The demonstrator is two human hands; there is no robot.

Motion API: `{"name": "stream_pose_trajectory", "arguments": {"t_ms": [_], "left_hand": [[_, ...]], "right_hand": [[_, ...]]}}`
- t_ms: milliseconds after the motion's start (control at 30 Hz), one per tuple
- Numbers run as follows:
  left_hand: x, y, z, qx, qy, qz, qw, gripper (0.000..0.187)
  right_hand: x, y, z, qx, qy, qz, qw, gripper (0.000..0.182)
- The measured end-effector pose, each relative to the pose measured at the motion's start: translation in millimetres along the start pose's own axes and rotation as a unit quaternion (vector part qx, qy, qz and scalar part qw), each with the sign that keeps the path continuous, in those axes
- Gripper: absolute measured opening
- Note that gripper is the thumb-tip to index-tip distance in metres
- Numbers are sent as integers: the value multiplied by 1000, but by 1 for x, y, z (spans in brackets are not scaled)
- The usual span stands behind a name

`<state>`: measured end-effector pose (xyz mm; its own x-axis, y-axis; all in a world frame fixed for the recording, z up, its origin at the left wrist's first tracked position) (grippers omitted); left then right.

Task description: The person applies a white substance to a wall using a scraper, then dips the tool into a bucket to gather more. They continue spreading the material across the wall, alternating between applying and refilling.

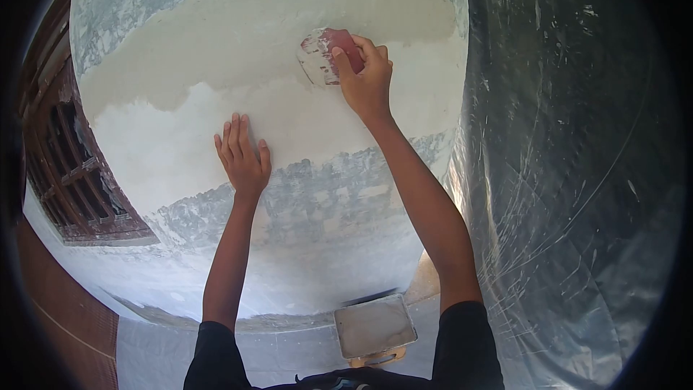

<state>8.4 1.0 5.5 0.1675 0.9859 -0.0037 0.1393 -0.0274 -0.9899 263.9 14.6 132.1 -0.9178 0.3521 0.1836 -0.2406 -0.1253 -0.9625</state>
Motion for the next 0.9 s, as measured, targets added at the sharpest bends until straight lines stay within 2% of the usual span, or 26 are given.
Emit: {"name": "stream_pose_trajectory", "arguments": {"t_ms": [67, 100, 167, 200, 267, 300, 367, 433, 500, 567, 633, 700, 767, 833, 900], "left_hand": [[0, 0, 0, 1, 0, 0, 1000, 53], [0, 0, 0, 1, 0, 0, 1000, 53], [0, 0, 1, 1, 0, -2, 1000, 53], [0, 0, 0, 0, 2, -2, 1000, 53], [0, 0, -1, -1, 6, -4, 1000, 53], [0, 0, -1, -1, 2, -5, 1000, 53], [0, -1, -2, -1, 0, -3, 1000, 53], [0, -1, -2, -3, 0, -5, 1000, 53], [-1, -1, -2, -1, 0, -2, 1000, 54], [-1, -1, -1, -2, -1, -2, 1000, 54], [1, 0, 0, 2, 2, -6, 1000, 54], [0, 0, 0, -1, 3, -6, 1000, 54], [1, 0, -1, -2, 4, -4, 1000, 53], [0, 0, -1, -3, 0, -2, 1000, 53], [-1, -1, -2, -2, 0, 2, 1000, 53]], "right_hand": [[-7, -11, -2, 12, 93, -34, 995, 36], [-14, -23, -15, 36, 4, -105, 994, 34], [-43, -38, -25, 71, -47, -230, 970, 32], [-51, -40, -27, 70, -48, -229, 970, 32], [-62, -44, -25, 71, -136, -297, 942, 30], [-60, -41, -21, 68, -136, -297, 943, 30], [-43, -29, -13, 38, -132, -164, 977, 30], [-27, -19, -23, -11, -4, -78, 997, 34], [-33, -27, -27, 37, 49, -102, 993, 32], [-50, -39, -29, 69, -58, -238, 967, 31], [-67, -46, -37, 68, -88, -314, 943, 28], [-68, -43, -22, 58, -151, -315, 935, 32], [-54, -36, -15, 32, -163, -222, 961, 33], [-40, -27, -23, 1, -59, -122, 991, 35], [-40, -28, -30, 22, 19, -114, 993, 35]]}}
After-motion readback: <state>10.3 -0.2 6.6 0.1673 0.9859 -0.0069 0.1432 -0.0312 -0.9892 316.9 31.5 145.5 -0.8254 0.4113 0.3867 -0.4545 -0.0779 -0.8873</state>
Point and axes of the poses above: each hand's wrist, its own y-axis away from the middle knuckle, its own x-axis out of the palm, z = x × y, the point moved 1 cm from there along -y, towards the middle knuckle, and after that the axes turned 14 degrees about -x, right-handed, at the moved point
